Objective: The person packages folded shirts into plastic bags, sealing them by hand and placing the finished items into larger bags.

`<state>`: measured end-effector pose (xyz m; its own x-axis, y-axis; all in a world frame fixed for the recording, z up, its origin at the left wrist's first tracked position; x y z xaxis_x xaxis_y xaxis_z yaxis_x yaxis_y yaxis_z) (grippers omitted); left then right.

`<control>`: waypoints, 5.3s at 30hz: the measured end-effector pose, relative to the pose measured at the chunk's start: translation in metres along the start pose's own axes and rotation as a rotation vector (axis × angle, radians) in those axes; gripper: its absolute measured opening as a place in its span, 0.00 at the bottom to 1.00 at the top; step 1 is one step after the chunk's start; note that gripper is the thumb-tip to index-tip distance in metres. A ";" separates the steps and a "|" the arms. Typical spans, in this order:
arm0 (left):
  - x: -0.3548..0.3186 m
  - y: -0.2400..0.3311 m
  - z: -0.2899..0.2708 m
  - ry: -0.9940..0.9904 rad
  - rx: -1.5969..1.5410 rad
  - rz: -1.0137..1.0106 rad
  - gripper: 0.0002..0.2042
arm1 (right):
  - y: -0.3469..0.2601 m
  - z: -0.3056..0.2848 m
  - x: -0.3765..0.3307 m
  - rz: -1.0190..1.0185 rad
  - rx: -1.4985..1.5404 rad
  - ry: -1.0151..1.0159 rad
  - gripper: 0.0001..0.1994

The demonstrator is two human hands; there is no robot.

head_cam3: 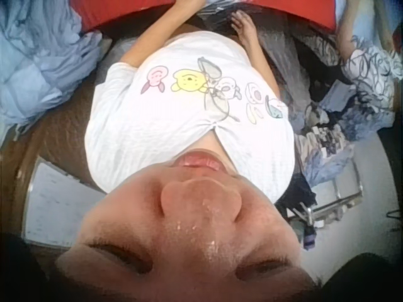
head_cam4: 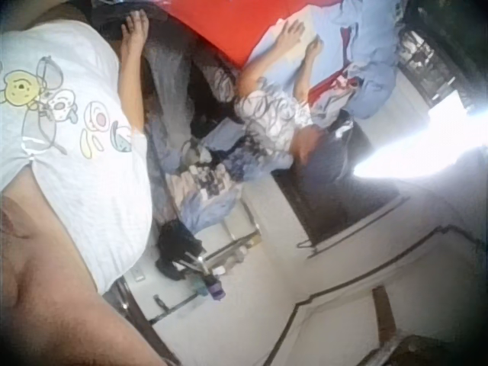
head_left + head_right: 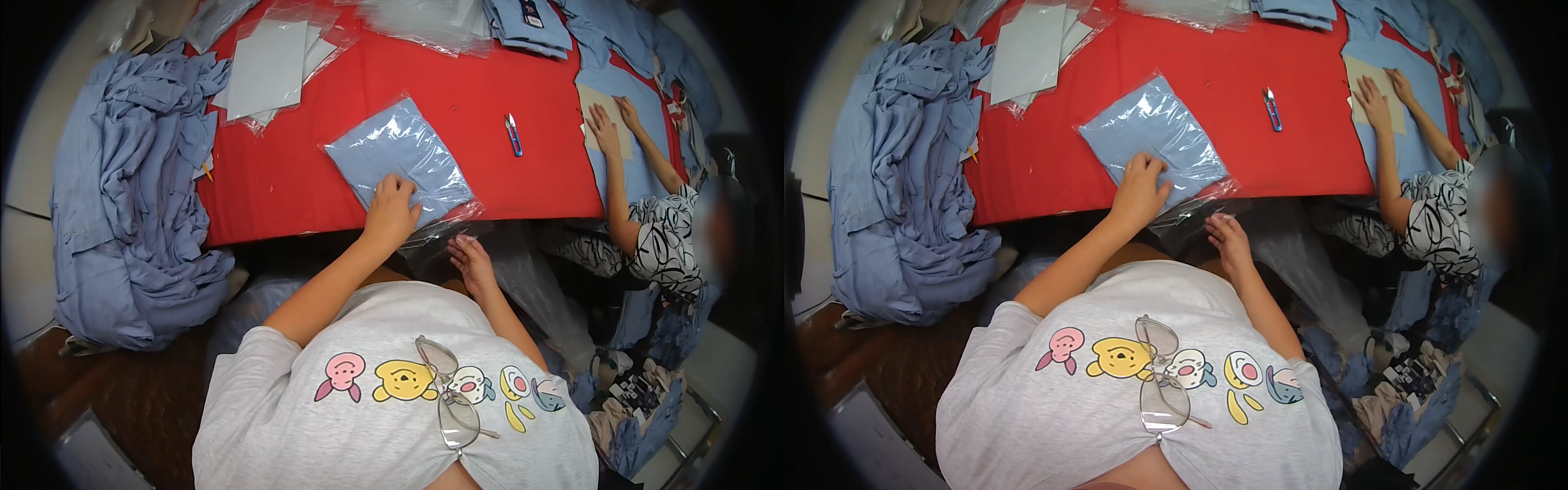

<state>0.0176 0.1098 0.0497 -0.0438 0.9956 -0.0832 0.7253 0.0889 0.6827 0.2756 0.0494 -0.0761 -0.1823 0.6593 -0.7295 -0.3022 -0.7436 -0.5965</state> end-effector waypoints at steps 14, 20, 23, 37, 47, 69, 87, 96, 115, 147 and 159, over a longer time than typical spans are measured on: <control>0.057 0.056 -0.073 -0.306 -2.145 -0.138 0.41 | -0.216 0.280 -0.175 -1.209 -1.306 -0.557 0.08; 0.092 0.055 -0.119 -0.297 -2.205 0.171 0.47 | -0.199 0.301 -0.171 -1.608 -1.586 -0.303 0.05; 0.083 0.017 -0.089 -0.271 -2.213 0.110 0.47 | -0.169 0.288 -0.134 -1.597 -1.552 -0.356 0.08; -0.076 -0.175 -0.041 0.202 -1.043 -0.585 0.13 | -0.116 0.226 -0.039 -0.986 -1.302 -0.374 0.08; 0.031 -0.093 -0.073 0.164 0.317 0.200 0.22 | -0.139 0.322 0.065 -1.280 -1.608 -0.289 0.31; 0.051 -0.181 -0.062 0.127 -0.730 -0.466 0.22 | -0.084 0.113 0.014 -0.238 -0.218 -0.104 0.18; -0.005 0.025 0.022 -0.425 -1.399 -0.534 0.10 | -0.128 0.146 -0.012 -0.376 0.400 -0.014 0.16; 0.095 0.021 -0.183 -0.118 -0.912 0.188 0.58 | -0.273 0.204 -0.043 -0.427 -0.582 -0.576 0.24; -0.062 -0.106 -0.053 0.042 0.217 0.523 0.16 | -0.087 0.144 -0.004 -1.203 -1.668 -0.239 0.25; 0.045 -0.041 -0.059 0.168 0.347 0.324 0.30 | -0.136 0.207 -0.012 -1.220 -1.414 0.262 0.28; 0.101 -0.050 -0.020 0.117 0.426 0.257 0.30 | -0.127 0.241 0.075 -1.091 -1.565 0.095 0.34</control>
<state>-0.0373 0.2063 0.0217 0.1140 0.9825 0.1471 0.9372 -0.1554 0.3121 0.0746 0.2205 0.0262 -0.4625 0.8760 0.1368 0.7698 0.4734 -0.4281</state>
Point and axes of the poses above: each hand's wrist, its own x-axis towards the middle knuckle, its own z-axis out of the palm, y = z × x, the point moved 7 cm from there along x, towards the middle knuckle, and after that the axes turned 4 degrees about -y, right-handed, at the moved point
